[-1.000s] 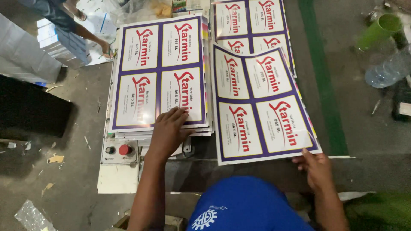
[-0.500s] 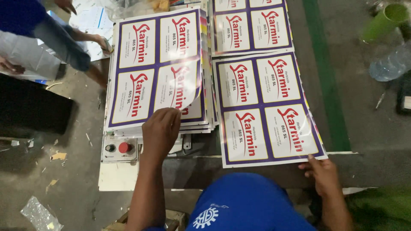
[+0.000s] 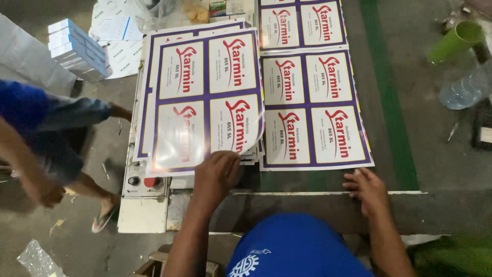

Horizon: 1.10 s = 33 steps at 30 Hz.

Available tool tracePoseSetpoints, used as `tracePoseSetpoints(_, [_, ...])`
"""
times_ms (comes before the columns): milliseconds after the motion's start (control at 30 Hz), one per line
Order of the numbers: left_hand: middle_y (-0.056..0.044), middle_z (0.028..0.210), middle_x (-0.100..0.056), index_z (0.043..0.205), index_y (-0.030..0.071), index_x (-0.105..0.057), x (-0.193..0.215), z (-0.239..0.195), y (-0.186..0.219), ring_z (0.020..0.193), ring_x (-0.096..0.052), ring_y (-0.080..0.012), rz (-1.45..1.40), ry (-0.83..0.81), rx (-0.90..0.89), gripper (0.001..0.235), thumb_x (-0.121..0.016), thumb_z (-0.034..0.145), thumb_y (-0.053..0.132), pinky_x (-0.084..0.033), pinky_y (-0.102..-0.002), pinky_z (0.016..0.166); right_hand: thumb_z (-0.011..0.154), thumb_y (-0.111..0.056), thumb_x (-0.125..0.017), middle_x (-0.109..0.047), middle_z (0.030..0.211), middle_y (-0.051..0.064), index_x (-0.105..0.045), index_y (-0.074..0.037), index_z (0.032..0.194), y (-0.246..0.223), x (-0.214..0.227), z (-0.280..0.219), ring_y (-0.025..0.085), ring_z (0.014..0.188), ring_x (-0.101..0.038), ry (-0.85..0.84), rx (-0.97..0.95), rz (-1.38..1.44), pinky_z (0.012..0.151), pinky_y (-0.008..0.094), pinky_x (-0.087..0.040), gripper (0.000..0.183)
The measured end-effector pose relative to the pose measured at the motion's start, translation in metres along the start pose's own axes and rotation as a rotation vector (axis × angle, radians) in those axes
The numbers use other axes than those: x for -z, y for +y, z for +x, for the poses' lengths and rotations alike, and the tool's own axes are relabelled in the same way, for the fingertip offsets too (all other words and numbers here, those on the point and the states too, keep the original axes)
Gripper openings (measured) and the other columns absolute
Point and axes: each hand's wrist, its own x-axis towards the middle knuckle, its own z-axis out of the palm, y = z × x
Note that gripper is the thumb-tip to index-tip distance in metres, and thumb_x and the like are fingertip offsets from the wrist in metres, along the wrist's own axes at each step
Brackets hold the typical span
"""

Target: Manually sorting and placing printed label sheets onto a work surface.

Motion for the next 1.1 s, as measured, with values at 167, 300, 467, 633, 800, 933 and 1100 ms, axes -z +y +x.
tracePoseSetpoints(167, [-0.012,0.096,-0.074,0.097,0.005,-0.072,-0.031,-0.014,0.018,0.089,-0.072,-0.0325,-0.192,-0.205,-0.107,0.012,-0.076,0.087,0.010,-0.059,-0.044,0.074,0.099,-0.026,-0.062,-0.076,0.110,0.014,-0.062,-0.008,0.138,0.010,-0.015,-0.015,0.020,0.081,-0.071,-0.171,-0.004,-0.073,0.062,0.032,-0.052,0.044])
tracePoseSetpoints(300, [-0.012,0.099,-0.074,0.102,0.004,-0.072,-0.056,-0.013,0.057,0.093,-0.072,-0.0314,-0.254,-0.215,-0.178,0.013,-0.073,0.090,0.011,-0.059,-0.043,0.077,0.095,-0.027,-0.064,-0.078,0.109,0.012,-0.062,-0.008,0.137,-0.015,-0.060,-0.046,0.018,0.081,-0.072,-0.425,0.087,-0.093,0.062,0.029,-0.052,0.046])
tracePoseSetpoints(467, [-0.013,0.095,-0.073,0.095,0.004,-0.071,-0.096,-0.019,0.072,0.092,-0.072,-0.0321,-0.213,-0.309,-0.309,0.018,-0.075,0.090,0.021,-0.057,-0.044,0.076,0.100,-0.030,-0.062,-0.074,0.095,0.007,-0.065,-0.005,0.126,-0.006,-0.082,-0.054,0.016,0.077,-0.070,-0.650,0.087,0.019,0.059,0.029,-0.053,0.037])
tracePoseSetpoints(633, [-0.014,0.106,-0.075,0.102,0.003,-0.072,-0.066,-0.004,0.051,0.101,-0.071,-0.0310,-0.195,-0.224,-0.268,0.023,-0.076,0.088,0.020,-0.054,-0.043,0.087,0.100,-0.020,-0.062,-0.074,0.091,0.009,-0.065,-0.003,0.122,-0.002,-0.064,-0.039,0.019,0.073,-0.070,-0.419,0.024,0.101,0.056,0.030,-0.051,0.028])
tracePoseSetpoints(800, [-0.013,0.112,-0.076,0.105,0.004,-0.075,-0.047,0.002,-0.016,0.110,-0.070,-0.0305,-0.062,-0.169,-0.163,0.023,-0.077,0.089,0.021,-0.052,-0.045,0.096,0.101,-0.018,-0.060,-0.073,0.091,0.010,-0.065,-0.004,0.121,0.009,-0.026,-0.030,0.019,0.074,-0.070,-0.209,0.052,0.091,0.056,0.031,-0.050,0.024])
tracePoseSetpoints(933, [-0.012,0.125,-0.071,0.112,0.003,-0.074,-0.016,0.014,-0.040,0.124,-0.062,-0.0325,0.067,-0.173,-0.090,0.039,-0.080,0.081,0.026,-0.047,-0.047,0.100,0.103,-0.018,-0.061,-0.073,0.095,0.010,-0.065,-0.003,0.119,0.035,0.015,-0.015,0.020,0.075,-0.069,-0.082,0.074,0.069,0.057,0.032,-0.049,0.023])
tracePoseSetpoints(1100, [-0.009,0.133,-0.067,0.115,0.004,-0.072,-0.007,0.018,-0.058,0.131,-0.055,-0.0309,0.227,-0.336,-0.089,0.045,-0.082,0.078,0.028,-0.043,-0.047,0.105,0.104,-0.019,-0.060,-0.072,0.097,0.010,-0.064,-0.002,0.119,0.057,0.060,-0.009,0.021,0.076,-0.069,-0.015,0.042,0.010,0.058,0.032,-0.049,0.023])
